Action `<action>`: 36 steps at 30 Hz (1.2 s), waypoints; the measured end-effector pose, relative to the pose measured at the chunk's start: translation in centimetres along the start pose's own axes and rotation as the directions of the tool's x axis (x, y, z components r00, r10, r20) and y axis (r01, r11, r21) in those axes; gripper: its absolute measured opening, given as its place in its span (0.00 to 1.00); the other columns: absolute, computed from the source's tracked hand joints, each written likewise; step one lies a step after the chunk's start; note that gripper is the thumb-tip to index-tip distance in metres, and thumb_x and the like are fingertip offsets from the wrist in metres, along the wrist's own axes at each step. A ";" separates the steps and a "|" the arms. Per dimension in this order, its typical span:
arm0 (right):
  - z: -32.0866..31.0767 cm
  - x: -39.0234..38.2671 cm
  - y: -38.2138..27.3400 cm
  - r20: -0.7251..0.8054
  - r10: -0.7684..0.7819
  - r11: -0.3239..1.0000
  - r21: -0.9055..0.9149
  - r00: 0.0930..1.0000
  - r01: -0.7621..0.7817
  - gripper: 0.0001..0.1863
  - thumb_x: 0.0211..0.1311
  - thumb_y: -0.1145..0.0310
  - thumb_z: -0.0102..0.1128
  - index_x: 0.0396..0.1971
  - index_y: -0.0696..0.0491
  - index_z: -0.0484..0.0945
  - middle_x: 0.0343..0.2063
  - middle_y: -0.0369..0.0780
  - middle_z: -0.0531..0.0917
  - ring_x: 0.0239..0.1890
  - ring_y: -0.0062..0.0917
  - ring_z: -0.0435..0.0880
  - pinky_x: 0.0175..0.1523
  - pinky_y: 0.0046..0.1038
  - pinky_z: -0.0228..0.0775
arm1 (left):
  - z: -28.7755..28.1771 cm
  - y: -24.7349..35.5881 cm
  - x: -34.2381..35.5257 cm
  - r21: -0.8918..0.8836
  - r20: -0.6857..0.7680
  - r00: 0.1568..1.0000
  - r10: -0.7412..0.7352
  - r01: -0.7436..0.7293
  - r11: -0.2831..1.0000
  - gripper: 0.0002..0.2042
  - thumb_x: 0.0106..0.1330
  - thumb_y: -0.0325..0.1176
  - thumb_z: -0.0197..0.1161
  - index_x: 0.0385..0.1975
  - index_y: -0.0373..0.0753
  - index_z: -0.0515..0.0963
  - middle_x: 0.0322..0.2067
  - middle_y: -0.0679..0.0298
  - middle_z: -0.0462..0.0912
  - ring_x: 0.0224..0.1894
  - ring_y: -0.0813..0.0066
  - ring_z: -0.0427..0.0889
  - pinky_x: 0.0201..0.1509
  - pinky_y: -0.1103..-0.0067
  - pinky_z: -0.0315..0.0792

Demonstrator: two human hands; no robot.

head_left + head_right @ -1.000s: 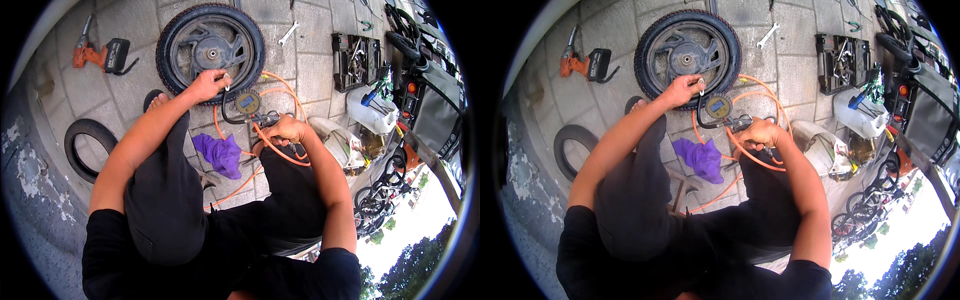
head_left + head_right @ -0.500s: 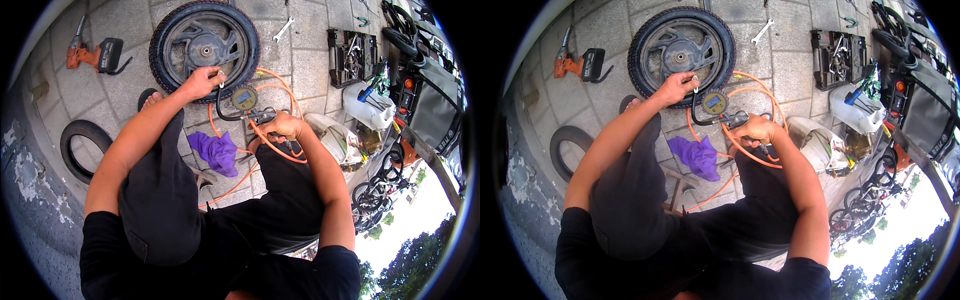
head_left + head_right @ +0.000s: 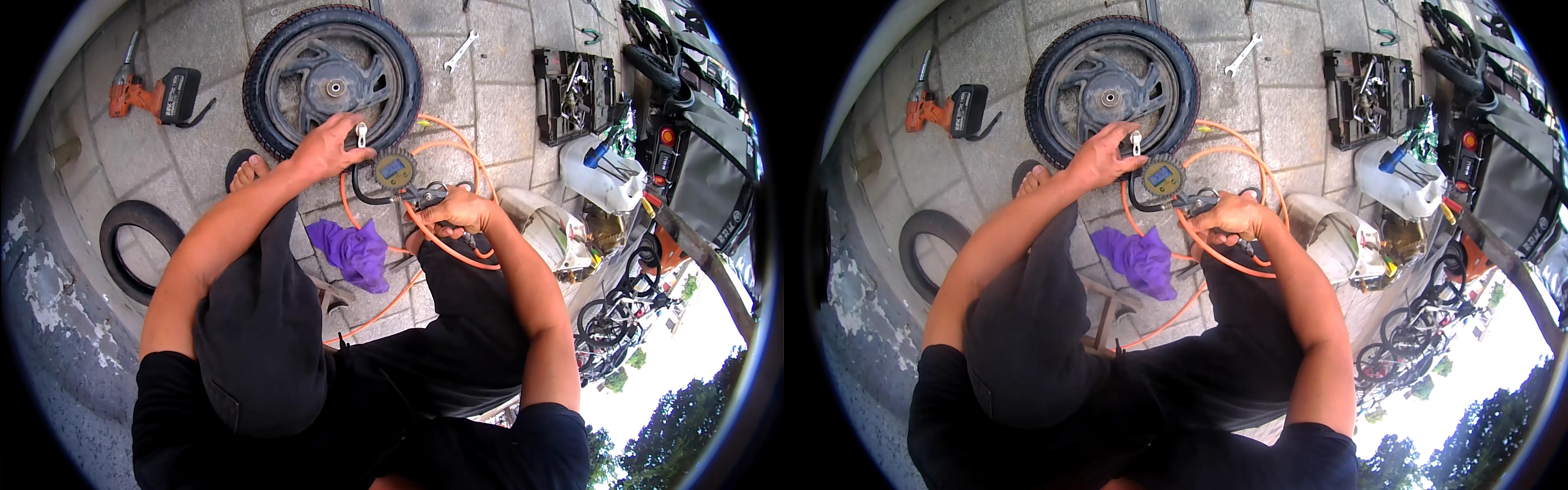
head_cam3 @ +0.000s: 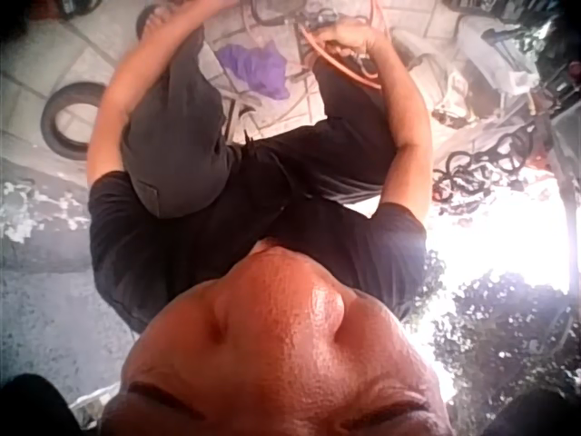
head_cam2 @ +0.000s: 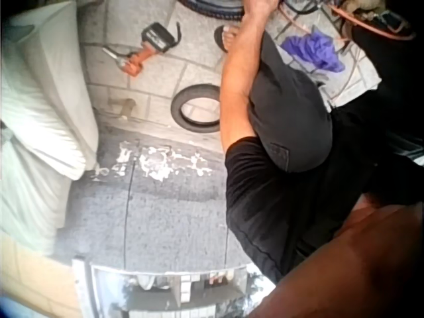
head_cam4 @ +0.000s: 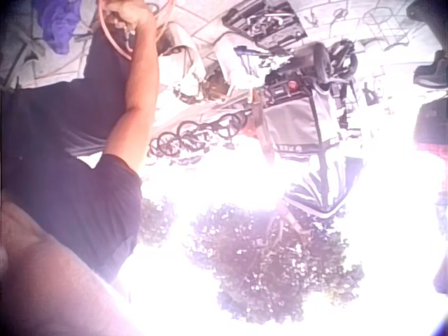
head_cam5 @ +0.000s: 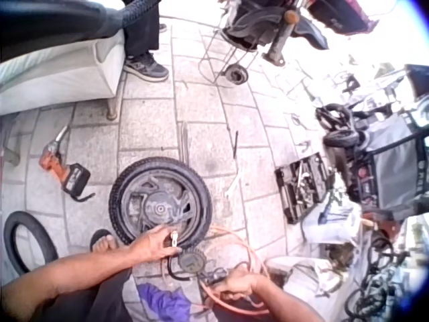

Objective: The person removes a tire from a wheel rim using tire levers, then inflates the tire with an air hose and checks the pressure with a gauge. The person also sprays a liquid onto the tire and wipes it with a cloth.

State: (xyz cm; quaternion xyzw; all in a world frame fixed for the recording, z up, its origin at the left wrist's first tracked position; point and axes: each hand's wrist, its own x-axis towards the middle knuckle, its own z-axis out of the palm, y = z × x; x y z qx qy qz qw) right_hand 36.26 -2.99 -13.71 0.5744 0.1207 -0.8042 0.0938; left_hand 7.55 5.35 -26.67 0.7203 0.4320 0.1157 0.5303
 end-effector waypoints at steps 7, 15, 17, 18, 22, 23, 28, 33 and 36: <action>-0.2 0.4 0.2 -0.017 -0.026 1.000 -0.001 1.000 0.026 0.11 0.65 0.66 0.74 0.34 0.59 0.86 0.20 0.36 0.81 0.16 0.14 0.72 0.16 0.21 0.53 | 0.0 -0.6 1.0 0.342 0.070 0.977 0.202 -0.214 0.915 0.32 0.70 0.44 0.69 0.68 0.31 0.67 0.64 0.45 0.77 0.51 0.43 0.87 0.51 0.61 0.84; 0.0 -0.1 0.2 -0.056 -0.030 0.997 -0.076 0.998 0.026 0.13 0.63 0.65 0.76 0.37 0.61 0.87 0.21 0.36 0.82 0.16 0.15 0.73 0.17 0.21 0.56 | -0.2 -0.8 1.1 0.539 0.088 0.952 0.293 -0.293 0.790 0.29 0.74 0.47 0.64 0.64 0.29 0.71 0.60 0.44 0.81 0.39 0.50 0.91 0.40 0.64 0.87; -0.1 0.1 0.4 -0.085 -0.008 0.987 -0.160 0.996 -0.006 0.17 0.63 0.61 0.75 0.37 0.62 0.86 0.21 0.36 0.82 0.17 0.14 0.74 0.18 0.20 0.59 | 0.1 -1.8 1.7 0.548 0.088 0.942 0.324 -0.317 0.774 0.26 0.75 0.44 0.64 0.63 0.31 0.73 0.59 0.45 0.82 0.43 0.49 0.91 0.44 0.62 0.87; -0.1 0.2 0.4 -0.101 0.002 0.979 -0.201 0.995 -0.022 0.19 0.63 0.59 0.75 0.38 0.62 0.86 0.21 0.36 0.82 0.17 0.14 0.74 0.18 0.20 0.61 | 0.3 -2.1 1.8 0.448 0.063 0.951 0.303 -0.298 0.843 0.24 0.75 0.42 0.64 0.63 0.32 0.73 0.59 0.46 0.82 0.45 0.50 0.90 0.47 0.62 0.86; 0.8 -0.6 -1.0 -0.200 -0.101 0.847 -0.531 0.975 -0.021 0.18 0.65 0.58 0.69 0.44 0.59 0.87 0.27 0.40 0.87 0.27 0.22 0.84 0.33 0.27 0.76 | -0.6 -0.6 2.4 -0.013 0.053 0.998 0.019 -0.019 1.000 0.19 0.74 0.32 0.63 0.62 0.36 0.77 0.61 0.49 0.82 0.54 0.51 0.87 0.59 0.64 0.81; 0.9 -0.4 -0.7 -0.160 -0.193 0.808 -0.586 0.968 0.064 0.17 0.65 0.59 0.68 0.45 0.57 0.87 0.29 0.41 0.88 0.31 0.26 0.86 0.38 0.29 0.78 | -0.9 -0.2 2.5 -0.125 0.084 0.992 -0.097 0.107 0.986 0.18 0.74 0.30 0.63 0.62 0.37 0.78 0.61 0.50 0.82 0.57 0.52 0.86 0.61 0.64 0.80; 2.8 -1.9 -0.9 -0.060 -0.477 0.367 -0.920 0.877 0.137 0.23 0.61 0.60 0.70 0.56 0.50 0.85 0.39 0.54 0.89 0.45 0.49 0.89 0.55 0.42 0.78 | -1.3 -0.4 1.7 -0.073 -0.067 0.942 0.329 -0.334 0.940 0.19 0.71 0.28 0.64 0.62 0.42 0.80 0.63 0.52 0.80 0.62 0.51 0.83 0.66 0.66 0.77; 2.3 -7.7 2.5 -0.215 -0.608 0.353 -0.936 0.764 0.018 0.30 0.61 0.61 0.69 0.64 0.49 0.80 0.39 0.53 0.89 0.45 0.51 0.88 0.54 0.47 0.79 | -6.8 5.3 0.5 -0.224 -0.085 0.987 0.139 -0.154 0.962 0.26 0.68 0.24 0.68 0.67 0.45 0.77 0.66 0.60 0.78 0.64 0.66 0.81 0.62 0.72 0.79; 1.4 -13.8 5.5 -0.408 -0.616 0.528 -0.849 0.674 -0.032 0.28 0.62 0.65 0.66 0.64 0.48 0.80 0.41 0.55 0.88 0.46 0.51 0.87 0.52 0.46 0.79 | -10.9 8.0 -2.0 -0.576 -0.335 0.940 0.065 -0.259 0.775 0.22 0.71 0.27 0.68 0.64 0.36 0.78 0.55 0.59 0.82 0.52 0.72 0.82 0.55 0.76 0.77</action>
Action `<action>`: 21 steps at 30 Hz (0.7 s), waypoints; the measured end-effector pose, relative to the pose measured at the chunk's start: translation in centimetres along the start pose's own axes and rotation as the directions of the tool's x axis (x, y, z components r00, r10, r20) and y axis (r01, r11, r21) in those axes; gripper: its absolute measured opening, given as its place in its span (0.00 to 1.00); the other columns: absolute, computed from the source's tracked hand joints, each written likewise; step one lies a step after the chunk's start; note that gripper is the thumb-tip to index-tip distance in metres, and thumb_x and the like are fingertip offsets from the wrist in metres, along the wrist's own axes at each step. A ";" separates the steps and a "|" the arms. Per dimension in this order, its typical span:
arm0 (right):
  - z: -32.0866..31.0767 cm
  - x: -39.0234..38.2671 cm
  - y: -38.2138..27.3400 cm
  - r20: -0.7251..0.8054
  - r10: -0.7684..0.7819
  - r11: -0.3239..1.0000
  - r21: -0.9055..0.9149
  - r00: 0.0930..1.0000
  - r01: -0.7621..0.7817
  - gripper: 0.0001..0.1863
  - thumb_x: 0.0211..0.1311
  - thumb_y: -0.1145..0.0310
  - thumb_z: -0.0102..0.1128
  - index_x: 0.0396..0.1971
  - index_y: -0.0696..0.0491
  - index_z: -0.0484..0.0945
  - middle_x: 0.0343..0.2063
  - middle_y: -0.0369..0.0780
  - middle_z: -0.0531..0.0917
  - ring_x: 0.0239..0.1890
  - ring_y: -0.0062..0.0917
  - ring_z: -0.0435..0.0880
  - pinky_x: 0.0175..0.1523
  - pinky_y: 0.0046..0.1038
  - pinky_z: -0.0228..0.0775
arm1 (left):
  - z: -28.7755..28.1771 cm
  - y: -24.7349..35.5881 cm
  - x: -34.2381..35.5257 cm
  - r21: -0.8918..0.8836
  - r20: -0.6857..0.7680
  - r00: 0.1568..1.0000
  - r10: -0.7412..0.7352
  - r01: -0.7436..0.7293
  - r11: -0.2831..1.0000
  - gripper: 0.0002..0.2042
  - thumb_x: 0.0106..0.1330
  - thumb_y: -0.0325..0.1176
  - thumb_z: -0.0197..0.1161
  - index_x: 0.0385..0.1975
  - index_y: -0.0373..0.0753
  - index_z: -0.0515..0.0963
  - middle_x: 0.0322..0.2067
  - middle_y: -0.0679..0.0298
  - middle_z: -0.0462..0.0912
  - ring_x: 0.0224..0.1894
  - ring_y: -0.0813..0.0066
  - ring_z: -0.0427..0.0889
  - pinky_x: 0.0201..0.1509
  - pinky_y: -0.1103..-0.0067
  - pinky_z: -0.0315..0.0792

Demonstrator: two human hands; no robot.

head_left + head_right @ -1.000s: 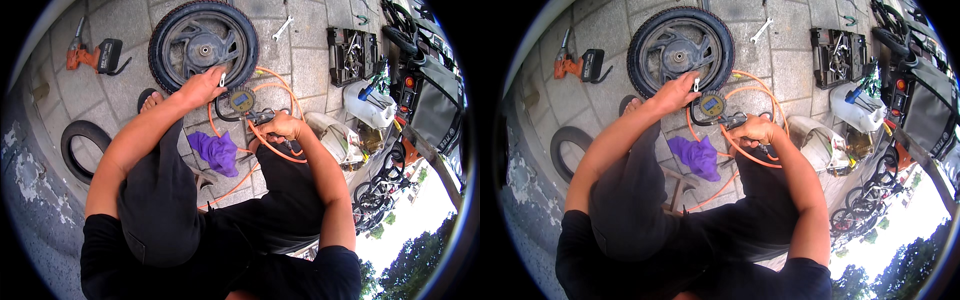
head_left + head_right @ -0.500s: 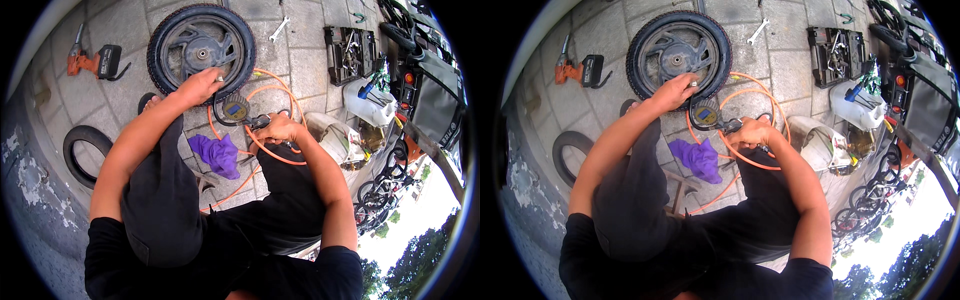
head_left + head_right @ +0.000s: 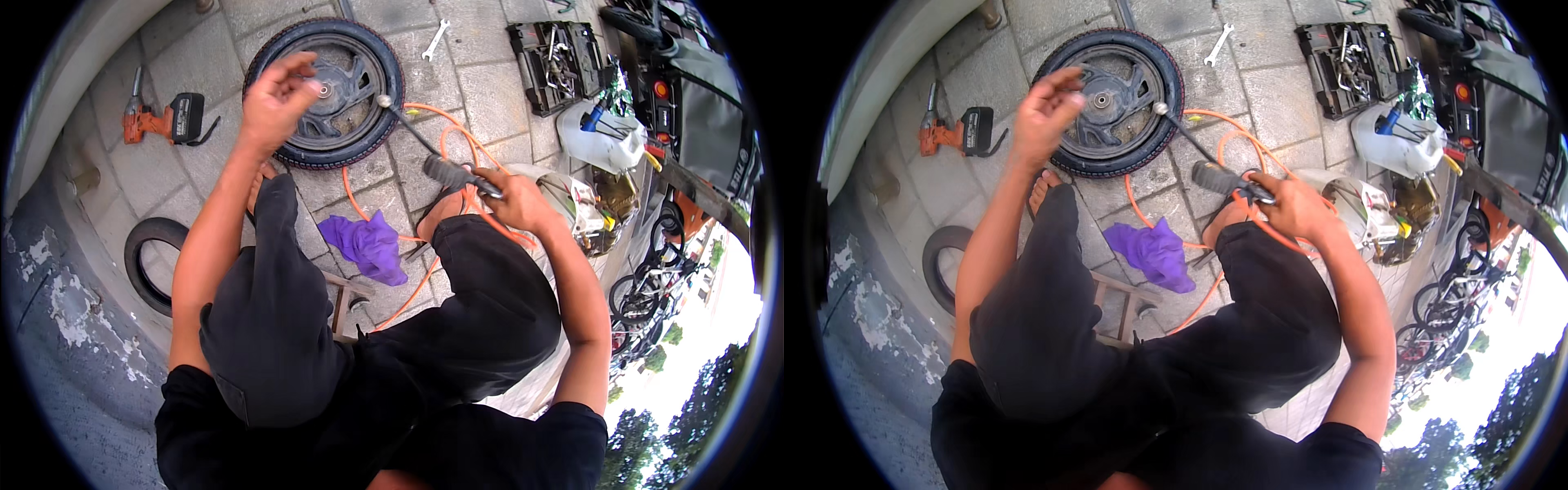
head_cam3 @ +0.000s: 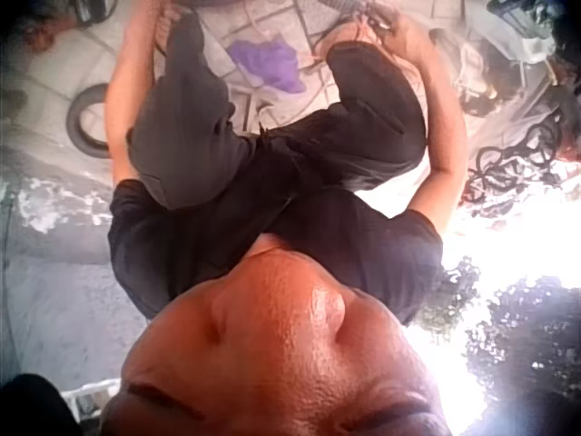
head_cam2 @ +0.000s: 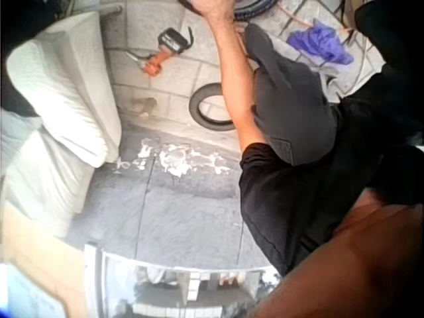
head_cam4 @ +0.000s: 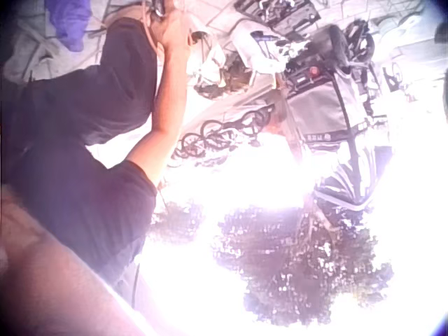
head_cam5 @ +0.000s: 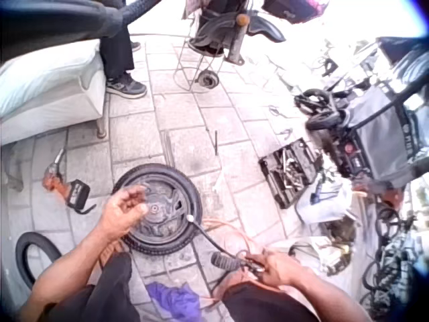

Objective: The person removes a tire from a wheel rim using tire levers, then inflates the tire with an air hose and checks the pressure with a gauge. The person also sprays a liquid onto the tire and wipes it with a cloth.

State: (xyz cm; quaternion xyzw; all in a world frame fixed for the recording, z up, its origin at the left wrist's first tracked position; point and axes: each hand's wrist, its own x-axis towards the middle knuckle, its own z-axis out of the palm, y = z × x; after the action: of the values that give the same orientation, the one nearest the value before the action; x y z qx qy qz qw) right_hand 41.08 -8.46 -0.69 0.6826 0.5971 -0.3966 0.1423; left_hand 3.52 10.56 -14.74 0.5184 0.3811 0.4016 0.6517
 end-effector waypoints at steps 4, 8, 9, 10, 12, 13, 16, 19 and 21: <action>4.4 -8.7 4.4 -0.260 0.189 0.932 0.350 0.947 -0.090 0.23 0.67 0.66 0.65 0.60 0.55 0.81 0.34 0.49 0.88 0.39 0.39 0.89 0.50 0.37 0.77 | -1.5 15.0 -8.1 -0.368 0.358 0.854 0.378 -0.243 0.898 0.27 0.73 0.49 0.62 0.65 0.38 0.75 0.33 0.69 0.72 0.32 0.78 0.67 0.37 0.77 0.63; 10.5 -13.9 6.6 -0.329 0.443 0.769 0.618 0.834 -0.165 0.15 0.69 0.64 0.67 0.49 0.56 0.82 0.28 0.31 0.80 0.31 0.17 0.74 0.42 0.25 0.72 | 2.5 29.4 -17.4 -0.572 0.501 0.467 0.728 -0.453 0.684 0.23 0.70 0.49 0.64 0.57 0.40 0.79 0.29 0.69 0.74 0.28 0.77 0.70 0.33 0.77 0.63; 12.2 -14.4 7.2 -0.335 0.448 0.732 0.670 0.829 -0.125 0.15 0.69 0.65 0.68 0.50 0.56 0.83 0.28 0.31 0.80 0.31 0.17 0.73 0.41 0.25 0.71 | 3.2 31.6 -19.0 -0.592 0.517 0.410 0.751 -0.463 0.660 0.23 0.69 0.48 0.64 0.57 0.40 0.79 0.29 0.69 0.74 0.28 0.77 0.70 0.32 0.77 0.63; 14.1 -14.6 8.7 -0.345 0.460 0.692 0.717 0.818 -0.086 0.15 0.69 0.65 0.68 0.50 0.56 0.83 0.28 0.30 0.79 0.31 0.17 0.73 0.40 0.26 0.70 | 4.2 33.6 -20.3 -0.615 0.523 0.363 0.771 -0.466 0.636 0.22 0.69 0.48 0.64 0.57 0.40 0.80 0.29 0.69 0.74 0.28 0.77 0.70 0.32 0.77 0.63; 20.8 -15.1 14.7 -0.401 0.446 0.600 0.797 0.800 0.065 0.16 0.66 0.66 0.71 0.50 0.57 0.83 0.27 0.29 0.79 0.31 0.16 0.73 0.37 0.26 0.70 | 7.1 37.3 -22.4 -0.656 0.531 0.285 0.798 -0.456 0.601 0.22 0.69 0.48 0.65 0.56 0.41 0.80 0.29 0.70 0.74 0.27 0.77 0.70 0.31 0.77 0.62; 22.0 -16.5 13.9 -0.457 0.423 0.615 0.779 0.782 0.122 0.15 0.65 0.67 0.70 0.48 0.58 0.83 0.25 0.32 0.80 0.28 0.18 0.74 0.34 0.28 0.70 | 8.4 38.4 -23.9 -0.660 0.533 0.270 0.802 -0.461 0.593 0.21 0.69 0.47 0.65 0.56 0.41 0.80 0.29 0.70 0.74 0.27 0.77 0.70 0.31 0.77 0.62; 24.2 -21.5 9.2 -0.175 0.712 0.436 0.870 0.680 -0.232 0.11 0.63 0.70 0.65 0.41 0.61 0.82 0.22 0.40 0.82 0.21 0.27 0.78 0.24 0.36 0.69 | 11.5 42.7 -30.5 -0.649 0.527 0.230 0.818 -0.513 0.562 0.20 0.68 0.47 0.65 0.55 0.42 0.81 0.28 0.70 0.74 0.26 0.78 0.70 0.30 0.77 0.61; 32.8 -25.1 11.3 -0.052 0.740 0.276 0.933 0.670 -0.232 0.12 0.63 0.67 0.61 0.39 0.61 0.81 0.22 0.43 0.82 0.20 0.31 0.80 0.22 0.39 0.69 | 13.8 46.1 -35.3 -0.684 0.516 0.153 0.843 -0.519 0.513 0.19 0.68 0.46 0.66 0.54 0.43 0.81 0.28 0.70 0.74 0.25 0.78 0.70 0.29 0.77 0.60; 35.8 -28.5 10.5 -0.062 0.751 0.319 0.906 0.657 -0.279 0.16 0.62 0.66 0.62 0.44 0.62 0.83 0.25 0.45 0.85 0.23 0.31 0.83 0.26 0.38 0.73 | 15.0 48.3 -37.8 -0.702 0.511 0.107 0.853 -0.520 0.486 0.19 0.68 0.46 0.66 0.53 0.43 0.82 0.28 0.70 0.74 0.25 0.78 0.70 0.29 0.78 0.60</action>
State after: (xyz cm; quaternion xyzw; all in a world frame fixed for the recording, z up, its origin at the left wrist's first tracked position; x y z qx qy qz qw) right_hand 38.30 -54.97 -6.37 0.8929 0.0798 -0.3775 -0.2321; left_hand -3.65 -22.96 38.29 0.6291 -0.3484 0.4233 0.5510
